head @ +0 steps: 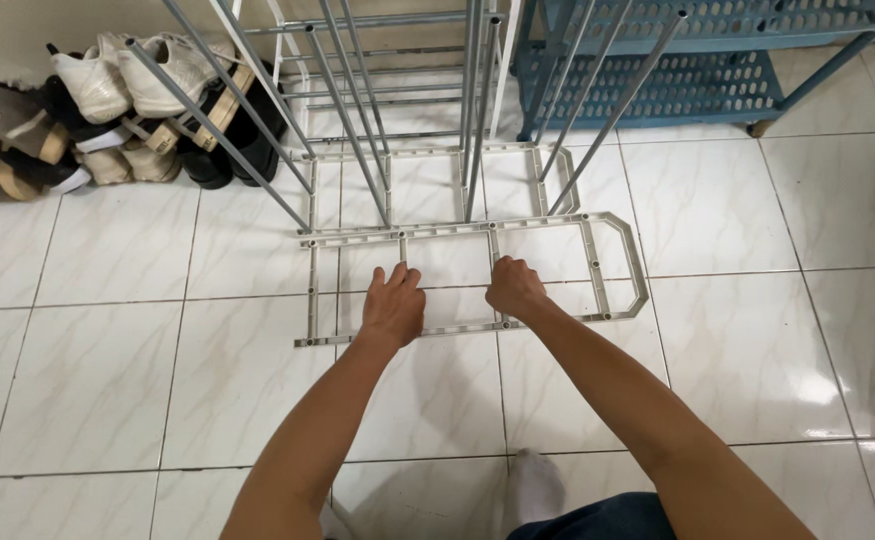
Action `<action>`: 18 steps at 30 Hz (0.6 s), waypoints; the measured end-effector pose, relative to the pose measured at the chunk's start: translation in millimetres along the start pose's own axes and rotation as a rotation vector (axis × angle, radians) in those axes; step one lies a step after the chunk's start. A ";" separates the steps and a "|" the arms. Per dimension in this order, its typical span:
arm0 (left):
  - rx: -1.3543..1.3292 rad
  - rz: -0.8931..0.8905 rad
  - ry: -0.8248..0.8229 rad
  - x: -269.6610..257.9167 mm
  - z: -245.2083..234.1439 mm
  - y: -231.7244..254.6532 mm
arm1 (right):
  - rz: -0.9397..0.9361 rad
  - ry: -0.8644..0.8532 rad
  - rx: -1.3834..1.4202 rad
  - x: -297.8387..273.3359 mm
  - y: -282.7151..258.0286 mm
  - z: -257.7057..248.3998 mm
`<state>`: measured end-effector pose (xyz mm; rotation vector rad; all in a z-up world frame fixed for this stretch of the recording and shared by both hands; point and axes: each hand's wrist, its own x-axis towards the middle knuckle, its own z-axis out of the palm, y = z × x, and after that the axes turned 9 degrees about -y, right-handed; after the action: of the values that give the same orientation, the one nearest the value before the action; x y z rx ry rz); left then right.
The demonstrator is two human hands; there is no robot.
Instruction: The person assembles a metal and plastic shelving unit by inserting vertical metal poles into plastic base frames and then attaching a plastic shelf layer. The person works on a tiled floor, handling poles and frames by hand.
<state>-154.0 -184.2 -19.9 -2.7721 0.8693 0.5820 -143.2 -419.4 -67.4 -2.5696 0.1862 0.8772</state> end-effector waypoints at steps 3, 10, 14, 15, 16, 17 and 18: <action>-0.079 -0.062 0.034 -2.0 16.1 9.8 | -0.005 -0.006 0.021 -0.4 12.3 12.2; -0.373 -0.159 0.020 -11.7 41.6 10.8 | 0.086 -0.188 0.081 -12.2 10.5 18.9; -0.411 -0.185 -0.033 -12.3 47.5 9.5 | 0.073 -0.178 -0.001 -10.2 13.0 27.6; -0.398 -0.186 -0.047 -11.9 49.0 9.6 | 0.048 -0.142 -0.050 -8.8 14.7 32.0; -0.389 -0.190 -0.063 -11.6 51.0 9.5 | 0.032 -0.137 -0.047 -6.2 16.2 35.9; -0.384 -0.190 -0.069 -10.6 52.8 8.3 | 0.016 -0.130 -0.044 -3.2 17.6 39.4; -0.379 -0.193 -0.078 -10.4 54.9 6.9 | -0.002 -0.127 -0.042 0.2 18.4 42.5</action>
<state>-183.0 -169.1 -65.8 -3.0917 0.5085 0.8927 -171.3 -417.9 -104.2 -2.5409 0.1296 1.0505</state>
